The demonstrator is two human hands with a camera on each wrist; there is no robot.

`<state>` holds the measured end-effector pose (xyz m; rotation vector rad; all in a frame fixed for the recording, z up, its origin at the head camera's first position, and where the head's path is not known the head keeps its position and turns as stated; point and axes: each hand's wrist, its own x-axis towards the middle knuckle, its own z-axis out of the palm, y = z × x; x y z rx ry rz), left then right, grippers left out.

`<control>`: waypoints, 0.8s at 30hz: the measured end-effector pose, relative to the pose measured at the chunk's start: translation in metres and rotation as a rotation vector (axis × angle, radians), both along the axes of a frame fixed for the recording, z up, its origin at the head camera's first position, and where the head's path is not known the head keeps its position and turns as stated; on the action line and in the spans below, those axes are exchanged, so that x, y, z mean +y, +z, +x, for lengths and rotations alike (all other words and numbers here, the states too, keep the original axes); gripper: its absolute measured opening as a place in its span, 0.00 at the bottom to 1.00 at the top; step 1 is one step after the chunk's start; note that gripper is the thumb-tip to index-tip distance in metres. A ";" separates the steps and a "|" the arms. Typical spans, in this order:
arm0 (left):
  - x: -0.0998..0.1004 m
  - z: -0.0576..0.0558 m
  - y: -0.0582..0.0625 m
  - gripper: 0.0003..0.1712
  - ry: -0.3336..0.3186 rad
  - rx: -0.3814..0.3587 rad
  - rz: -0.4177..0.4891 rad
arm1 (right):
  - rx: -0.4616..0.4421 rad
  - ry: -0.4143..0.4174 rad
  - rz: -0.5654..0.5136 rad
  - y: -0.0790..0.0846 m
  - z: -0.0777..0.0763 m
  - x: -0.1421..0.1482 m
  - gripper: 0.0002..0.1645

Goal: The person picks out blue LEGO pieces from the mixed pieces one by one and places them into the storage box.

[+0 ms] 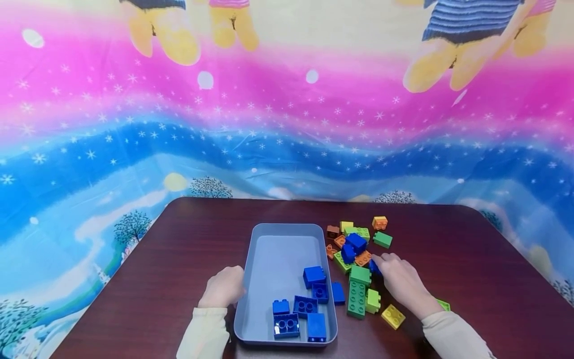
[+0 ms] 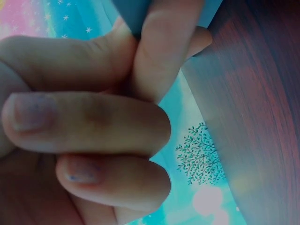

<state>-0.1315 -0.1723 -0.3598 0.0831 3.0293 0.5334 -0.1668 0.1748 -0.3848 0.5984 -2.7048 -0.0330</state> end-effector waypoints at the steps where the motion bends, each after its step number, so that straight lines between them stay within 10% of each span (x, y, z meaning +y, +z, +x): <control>1: 0.000 0.000 0.000 0.12 -0.001 0.001 0.001 | 0.005 0.000 0.005 0.001 0.000 0.000 0.23; 24: 0.000 -0.001 -0.002 0.12 -0.004 0.004 0.009 | 0.072 0.015 -0.050 0.013 0.005 -0.018 0.29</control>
